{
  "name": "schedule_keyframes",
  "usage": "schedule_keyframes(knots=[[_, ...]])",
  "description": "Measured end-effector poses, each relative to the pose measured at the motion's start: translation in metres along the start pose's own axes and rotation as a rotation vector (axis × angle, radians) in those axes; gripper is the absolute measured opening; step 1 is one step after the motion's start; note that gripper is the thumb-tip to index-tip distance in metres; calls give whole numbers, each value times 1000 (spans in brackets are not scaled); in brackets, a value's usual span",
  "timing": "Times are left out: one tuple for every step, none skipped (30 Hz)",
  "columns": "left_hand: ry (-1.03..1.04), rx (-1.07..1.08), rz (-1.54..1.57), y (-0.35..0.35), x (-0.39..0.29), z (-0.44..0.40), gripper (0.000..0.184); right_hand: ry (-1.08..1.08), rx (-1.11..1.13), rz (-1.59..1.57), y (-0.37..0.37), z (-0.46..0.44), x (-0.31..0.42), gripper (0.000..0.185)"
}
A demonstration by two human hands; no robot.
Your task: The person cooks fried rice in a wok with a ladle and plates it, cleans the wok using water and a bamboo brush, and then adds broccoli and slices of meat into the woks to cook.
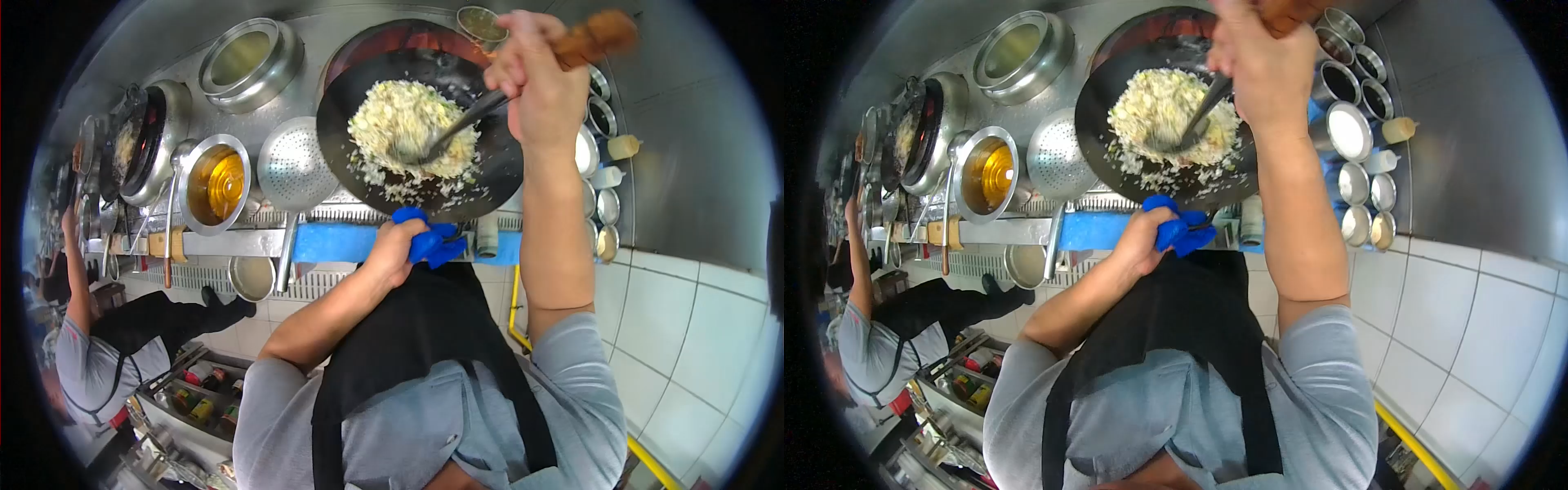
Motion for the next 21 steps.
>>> schedule_keyframes(knots=[[-83,-60,-41,-1,-7,-2,24,27,-14,68,14,3,2,11],[-185,-147,-16,-7,-11,-21,10,76,-29,139,22,14,-4,10],[-118,-154,-36,-26,-16,-52,7,53,5,64,28,27,-23,11],[-121,-89,-49,-38,-18,-67,11,-210,51,313,26,30,-34,12],[-107,-8,-57,-45,-12,-78,14,-490,112,570,26,28,-42,12],[-95,-40,-129,-51,17,-78,15,-467,37,684,15,14,-45,12],[-65,-76,-216,-61,42,-80,16,-463,-43,780,6,-7,-45,13],[-33,-117,-298,-67,60,-74,17,-454,-120,872,3,-17,-42,13],[-102,-131,-301,-70,74,-52,18,-142,-153,516,37,4,-1,12],[-68,-161,-314,-73,90,-34,14,-221,-80,366,43,2,15,12],[-30,-191,-331,-78,96,-28,10,-301,-5,213,45,-1,28,13],[-3,-153,-266,-73,81,-27,8,-331,23,178,53,8,41,14],[8,-119,-198,-63,57,-19,6,-347,43,147,58,21,46,15],[11,-87,-123,-55,42,-15,4,-342,49,133,56,31,42,16],[45,-39,-113,-55,22,-34,4,-308,-90,357,64,54,37,17],[-62,-125,-75,-48,-3,-44,8,-176,-252,391,70,60,14,16],[-91,-144,-94,-53,-9,-63,8,-156,-250,481,55,61,-12,16],[-53,-121,-100,-55,-3,-61,7,-136,-246,572,40,63,-39,15],[-17,-102,-104,-57,7,-60,7,-227,-75,722,20,51,-62,15],[-30,-97,-178,-62,27,-57,10,-182,-227,918,26,36,-51,15],[-46,-92,-254,-70,55,-48,14,-127,-180,533,35,31,-33,18]])
Point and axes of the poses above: each hand's wrist, its own z-axis away from the middle knuckle, its own y-axis out of the palm, x = y × z, the point moved 4 cm from there along -z, towards the middle knuckle, and after that the axes turned 13 degrees about -z, right-handed, at the moved point
